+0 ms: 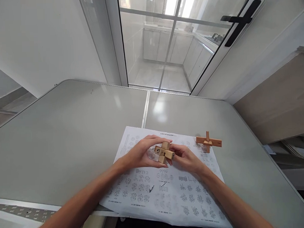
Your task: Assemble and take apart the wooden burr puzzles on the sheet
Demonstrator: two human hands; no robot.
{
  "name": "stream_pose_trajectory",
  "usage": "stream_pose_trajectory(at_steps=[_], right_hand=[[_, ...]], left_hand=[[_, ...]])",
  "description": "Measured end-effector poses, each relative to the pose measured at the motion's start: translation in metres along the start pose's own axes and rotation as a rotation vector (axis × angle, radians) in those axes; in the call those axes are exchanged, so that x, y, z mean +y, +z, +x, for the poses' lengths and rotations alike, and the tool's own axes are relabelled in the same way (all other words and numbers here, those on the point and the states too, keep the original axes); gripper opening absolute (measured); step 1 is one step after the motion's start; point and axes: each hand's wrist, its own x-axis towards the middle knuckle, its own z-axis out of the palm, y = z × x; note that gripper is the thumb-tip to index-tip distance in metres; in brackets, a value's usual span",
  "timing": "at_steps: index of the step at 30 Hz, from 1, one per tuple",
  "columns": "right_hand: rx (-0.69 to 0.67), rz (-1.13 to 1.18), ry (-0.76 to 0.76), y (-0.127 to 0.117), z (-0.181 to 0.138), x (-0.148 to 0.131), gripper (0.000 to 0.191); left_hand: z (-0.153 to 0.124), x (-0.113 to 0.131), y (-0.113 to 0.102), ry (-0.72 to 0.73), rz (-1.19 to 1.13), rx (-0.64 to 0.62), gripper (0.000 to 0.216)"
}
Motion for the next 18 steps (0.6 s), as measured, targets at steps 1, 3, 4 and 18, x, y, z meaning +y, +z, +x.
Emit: stream_pose_trajectory(at_steps=[1,3,4,18], right_hand=[[-0.002,0.006,0.005,0.0,0.0,0.0,0.033],[-0.017,0.035,0.022,0.001,0.0,-0.002,0.033],[-0.028,0.055,0.029,0.001,0.0,-0.002,0.034],[-0.127,0.523,0.255,0.003,0.001,0.01,0.044]], left_hand=[[0.0,0.001,0.0,-0.003,0.001,0.005,0.075],[0.001,0.003,0.0,-0.013,-0.003,0.014,0.074],[0.001,0.004,0.0,-0.018,-0.007,0.016,0.074],[0.0,0.005,0.004,0.044,-0.02,-0.012,0.078]])
